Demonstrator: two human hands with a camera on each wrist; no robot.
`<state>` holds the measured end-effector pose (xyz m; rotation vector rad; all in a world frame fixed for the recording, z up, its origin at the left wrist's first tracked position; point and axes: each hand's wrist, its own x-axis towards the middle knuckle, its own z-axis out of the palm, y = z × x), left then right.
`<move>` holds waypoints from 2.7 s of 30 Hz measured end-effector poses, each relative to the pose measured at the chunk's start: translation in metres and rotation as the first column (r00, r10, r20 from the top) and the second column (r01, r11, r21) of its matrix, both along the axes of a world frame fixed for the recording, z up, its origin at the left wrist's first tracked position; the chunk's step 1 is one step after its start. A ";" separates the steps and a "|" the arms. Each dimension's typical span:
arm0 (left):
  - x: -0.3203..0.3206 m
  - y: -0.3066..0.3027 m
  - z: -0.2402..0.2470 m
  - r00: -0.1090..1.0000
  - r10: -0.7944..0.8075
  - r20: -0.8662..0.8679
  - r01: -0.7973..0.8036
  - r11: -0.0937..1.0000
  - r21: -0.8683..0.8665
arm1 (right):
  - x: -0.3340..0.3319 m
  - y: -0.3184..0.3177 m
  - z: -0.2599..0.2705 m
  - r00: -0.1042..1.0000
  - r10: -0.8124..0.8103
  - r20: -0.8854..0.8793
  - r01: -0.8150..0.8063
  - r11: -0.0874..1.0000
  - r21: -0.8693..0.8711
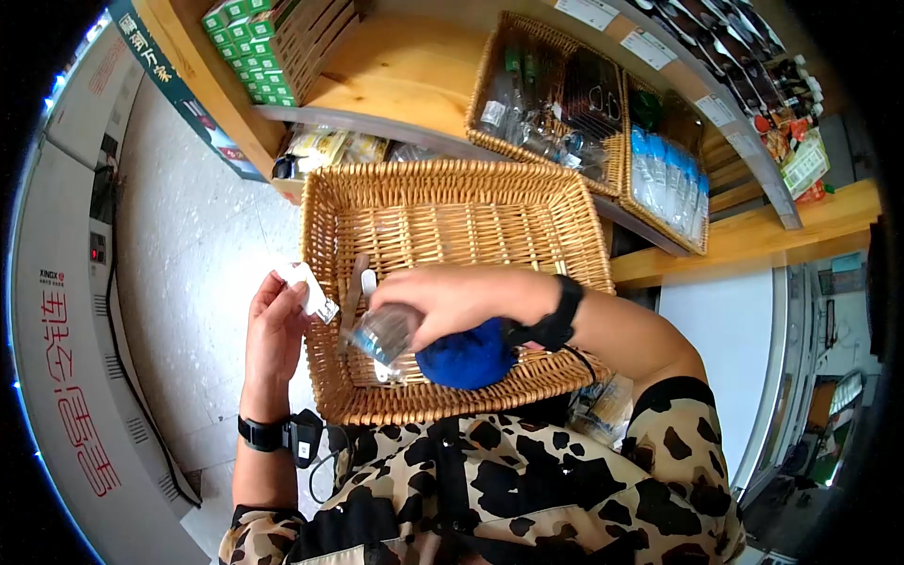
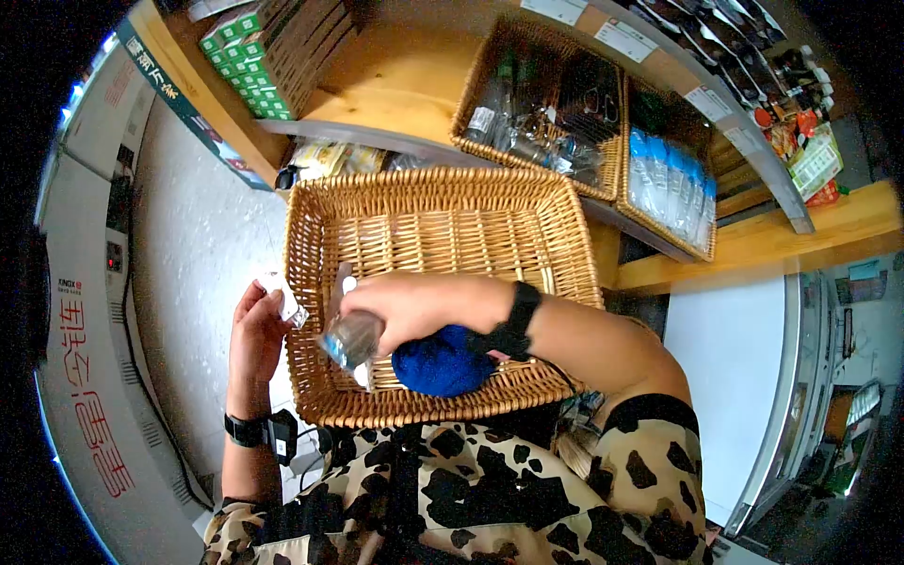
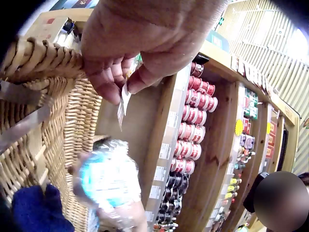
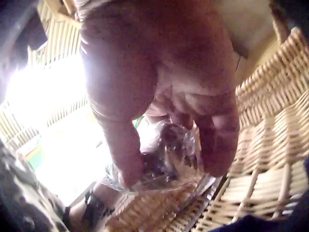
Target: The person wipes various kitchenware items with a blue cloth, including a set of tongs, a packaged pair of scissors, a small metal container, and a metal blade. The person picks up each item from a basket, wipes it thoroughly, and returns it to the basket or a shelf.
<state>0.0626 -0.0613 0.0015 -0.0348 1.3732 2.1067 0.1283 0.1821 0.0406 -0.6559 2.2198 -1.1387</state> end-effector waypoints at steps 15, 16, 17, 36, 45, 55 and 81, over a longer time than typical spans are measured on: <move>0.010 0.016 0.016 1.000 -0.011 0.011 0.012 0.997 -0.081 | 0.016 0.257 0.016 0.193 -0.976 -0.097 0.979 0.186 0.084; 0.011 0.016 0.017 1.000 -0.014 0.017 0.015 0.997 -0.076 | 0.010 0.268 0.007 0.165 -0.977 -0.133 0.983 0.152 0.102; 0.012 0.019 0.019 1.000 0.012 0.012 -0.011 0.997 -0.076 | 0.003 0.277 -0.003 0.145 -0.976 -0.165 0.986 0.128 0.109; 0.013 0.018 0.010 0.999 0.009 -0.037 -0.015 0.988 -0.155 | -0.054 0.303 -0.086 0.294 -0.673 -0.679 0.927 0.027 0.375; 0.014 0.019 0.013 0.999 0.005 -0.034 -0.011 0.984 -0.175 | -0.056 0.291 -0.079 0.431 -0.621 -0.655 0.809 -0.055 0.585; 0.014 0.014 0.002 0.997 -0.033 -0.063 0.022 0.985 -0.171 | -0.040 0.293 -0.070 0.375 -0.638 -0.673 0.898 0.071 0.433; 0.016 0.010 0.002 0.990 -0.057 -0.127 0.046 0.995 -0.089 | -0.029 0.037 0.149 0.826 -0.516 -0.229 0.482 0.856 -0.189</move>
